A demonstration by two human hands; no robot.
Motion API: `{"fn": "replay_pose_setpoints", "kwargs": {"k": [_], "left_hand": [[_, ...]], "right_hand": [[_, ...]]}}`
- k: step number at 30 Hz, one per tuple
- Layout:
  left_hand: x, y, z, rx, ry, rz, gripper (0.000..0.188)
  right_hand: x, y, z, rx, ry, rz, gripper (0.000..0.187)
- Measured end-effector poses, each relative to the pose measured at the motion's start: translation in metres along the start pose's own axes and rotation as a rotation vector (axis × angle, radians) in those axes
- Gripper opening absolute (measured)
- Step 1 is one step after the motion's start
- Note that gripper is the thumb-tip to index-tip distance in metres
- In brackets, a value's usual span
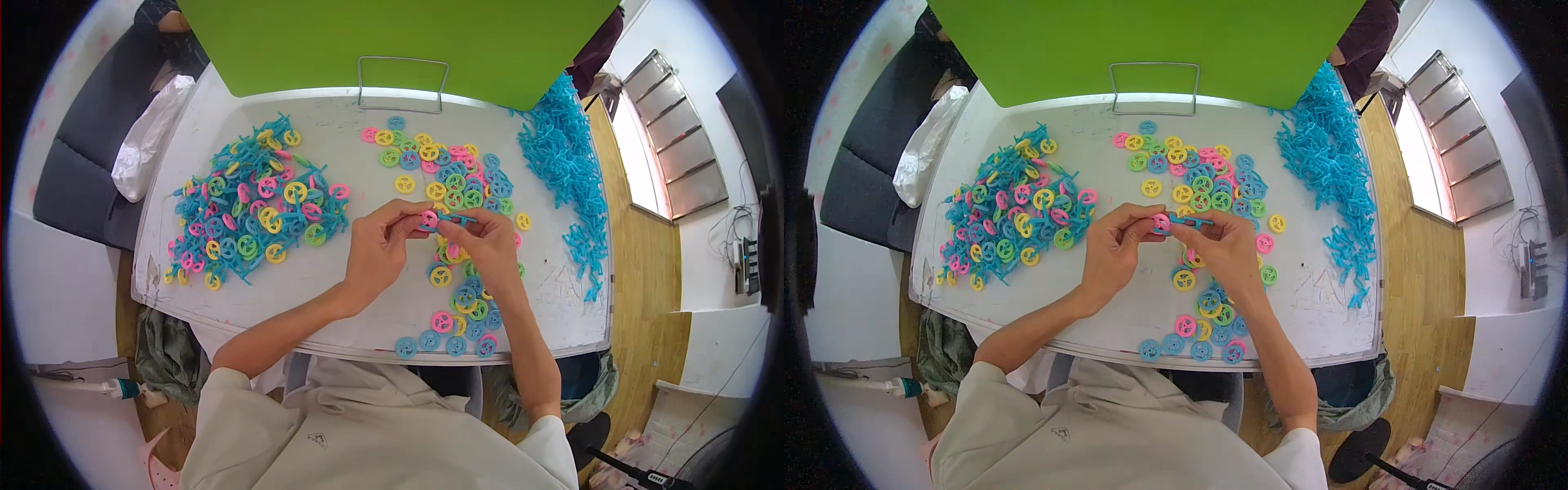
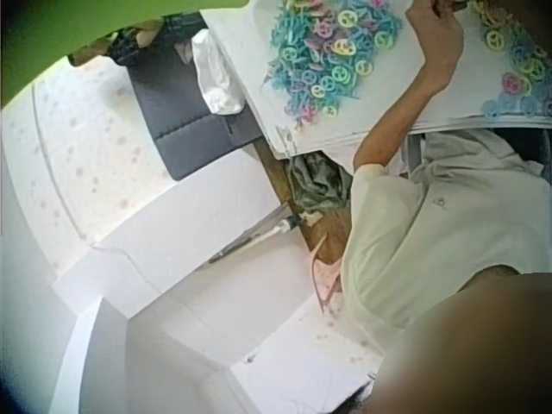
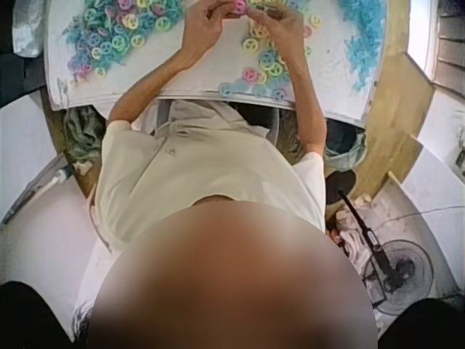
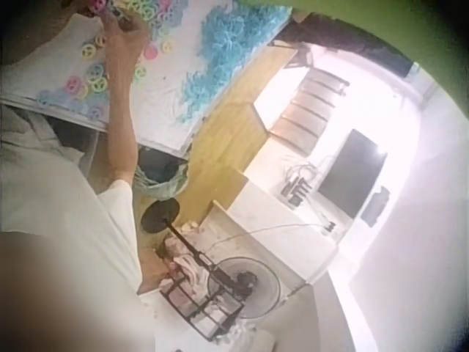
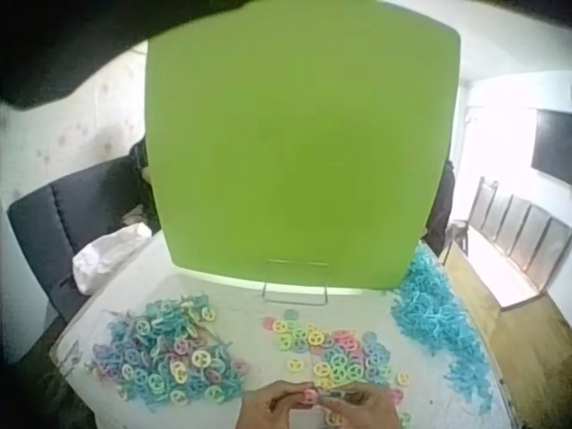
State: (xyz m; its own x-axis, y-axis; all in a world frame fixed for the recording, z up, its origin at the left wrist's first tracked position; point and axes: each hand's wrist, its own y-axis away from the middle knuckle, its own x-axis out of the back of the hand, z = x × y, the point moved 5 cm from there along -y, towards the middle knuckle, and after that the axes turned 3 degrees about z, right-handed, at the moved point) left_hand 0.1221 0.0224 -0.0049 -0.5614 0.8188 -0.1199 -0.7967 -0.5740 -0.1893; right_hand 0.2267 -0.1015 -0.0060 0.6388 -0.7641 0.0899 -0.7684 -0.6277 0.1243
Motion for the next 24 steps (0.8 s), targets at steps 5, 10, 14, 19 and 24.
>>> {"fn": "replay_pose_setpoints", "kwargs": {"k": [5,10,14,19,24], "left_hand": [[0.000,0.001,-0.005,-0.038,-0.010,-0.001,0.019],[0.001,-0.005,0.002,0.010,-0.020,0.004,0.019],[0.000,-0.003,0.003,0.046,0.029,0.021,0.016],[0.001,-0.004,-0.001,0.055,0.081,-0.005,0.013],[0.003,-0.004,-0.001,0.100,0.075,0.005,0.011]], "right_hand": [[-0.008,-0.004,0.019,-0.087,-0.353,-0.059,0.021],[-0.011,0.005,-0.005,0.015,-0.029,0.123,0.022],[-0.011,0.006,0.002,0.016,-0.035,0.155,0.025],[-0.012,0.003,0.008,-0.075,-0.171,0.104,0.023],[-0.015,0.011,-0.004,0.013,-0.007,0.241,0.022]]}}
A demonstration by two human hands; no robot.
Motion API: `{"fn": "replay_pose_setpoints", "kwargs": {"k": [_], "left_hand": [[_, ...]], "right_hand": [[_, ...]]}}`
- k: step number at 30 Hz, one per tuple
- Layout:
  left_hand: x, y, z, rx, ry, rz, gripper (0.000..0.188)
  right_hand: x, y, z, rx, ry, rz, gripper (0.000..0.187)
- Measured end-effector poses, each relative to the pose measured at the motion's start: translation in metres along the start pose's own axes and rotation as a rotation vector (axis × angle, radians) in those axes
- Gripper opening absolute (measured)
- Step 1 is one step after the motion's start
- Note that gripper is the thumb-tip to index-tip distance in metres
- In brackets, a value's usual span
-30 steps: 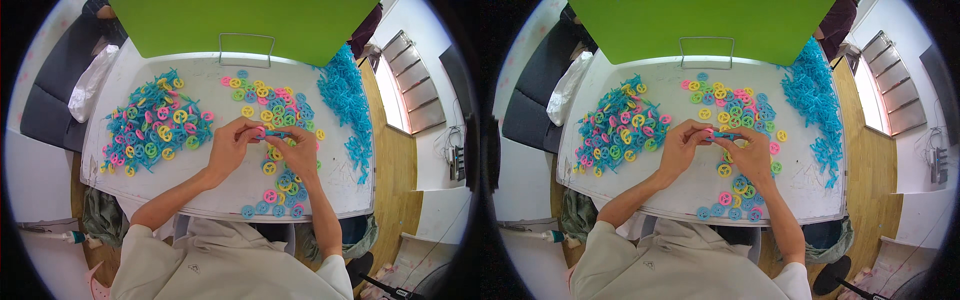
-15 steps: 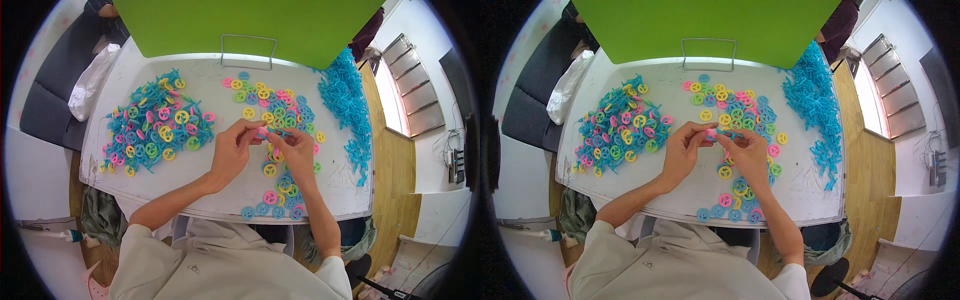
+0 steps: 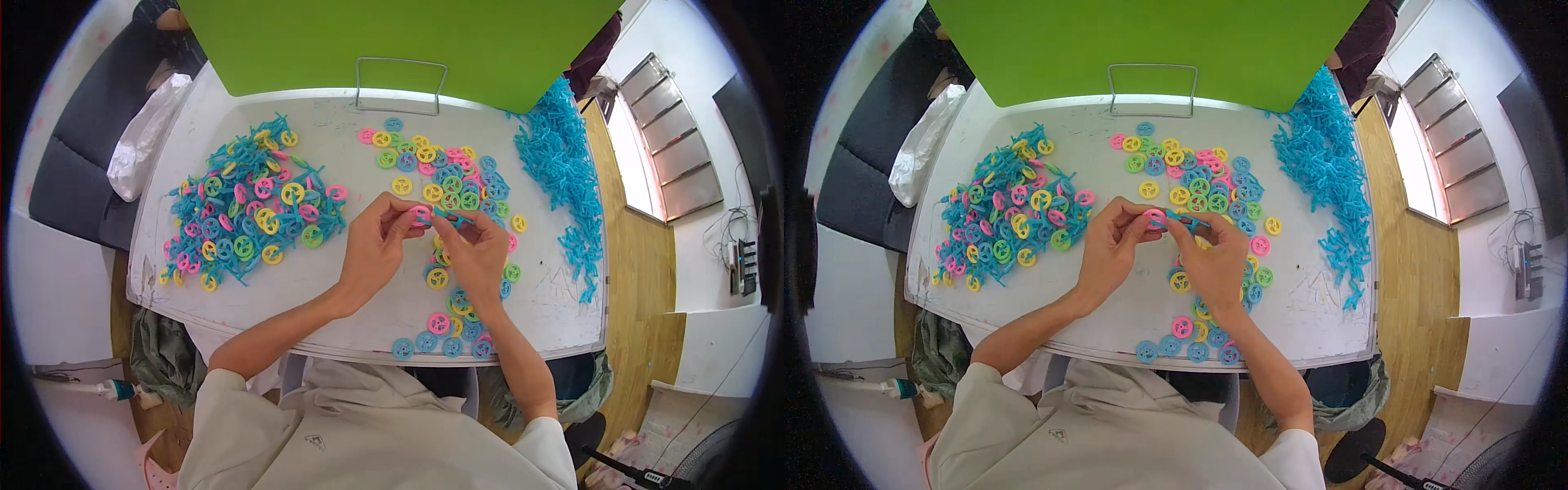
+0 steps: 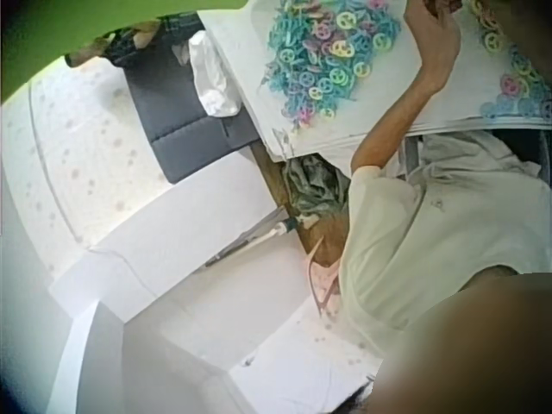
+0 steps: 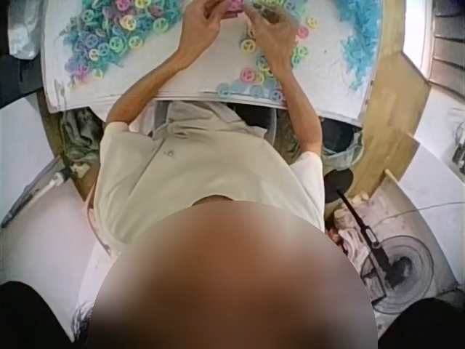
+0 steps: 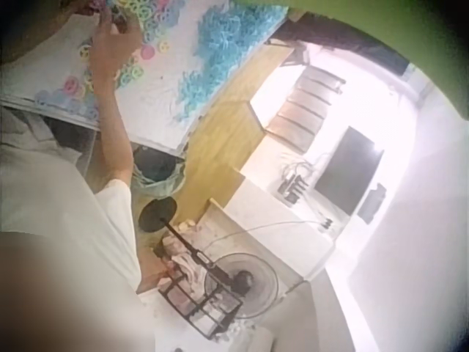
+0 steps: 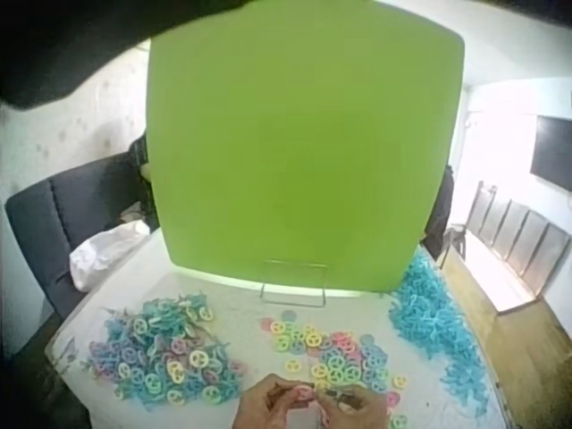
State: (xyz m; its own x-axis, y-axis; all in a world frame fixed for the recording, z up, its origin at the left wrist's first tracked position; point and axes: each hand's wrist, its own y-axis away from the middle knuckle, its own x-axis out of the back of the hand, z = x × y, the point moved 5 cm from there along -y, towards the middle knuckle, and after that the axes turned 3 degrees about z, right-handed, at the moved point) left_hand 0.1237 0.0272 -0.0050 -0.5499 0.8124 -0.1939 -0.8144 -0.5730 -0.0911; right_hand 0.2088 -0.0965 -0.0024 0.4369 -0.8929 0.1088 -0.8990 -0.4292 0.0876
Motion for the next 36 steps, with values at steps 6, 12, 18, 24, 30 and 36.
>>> {"fn": "replay_pose_setpoints", "kwargs": {"k": [6,12,18,24,30,36], "left_hand": [[-0.001,-0.007,0.001,-0.061,-0.122,-0.079,0.010],[0.009,-0.004,0.008,-0.071,-0.214,-0.053,0.014],[0.034,-0.025,0.050,-0.280,-0.541,0.101,0.016],[0.035,-0.019,0.047,-0.498,-1.391,0.079,0.007],[0.023,-0.009,0.053,-0.614,-1.337,0.067,0.017],[-0.025,0.014,0.016,-0.430,-0.901,-0.342,0.019]], "right_hand": [[0.011,0.001,-0.012,0.537,0.273,0.017,0.019],[0.005,-0.003,-0.021,0.462,0.235,-0.206,0.020],[0.073,-0.015,-0.038,0.509,0.267,-0.006,0.020],[0.208,-0.011,-0.003,0.346,1.009,0.432,0.024],[0.229,0.001,0.030,0.346,1.045,0.406,0.019],[0.219,0.003,0.026,0.505,0.974,0.383,0.011]]}}
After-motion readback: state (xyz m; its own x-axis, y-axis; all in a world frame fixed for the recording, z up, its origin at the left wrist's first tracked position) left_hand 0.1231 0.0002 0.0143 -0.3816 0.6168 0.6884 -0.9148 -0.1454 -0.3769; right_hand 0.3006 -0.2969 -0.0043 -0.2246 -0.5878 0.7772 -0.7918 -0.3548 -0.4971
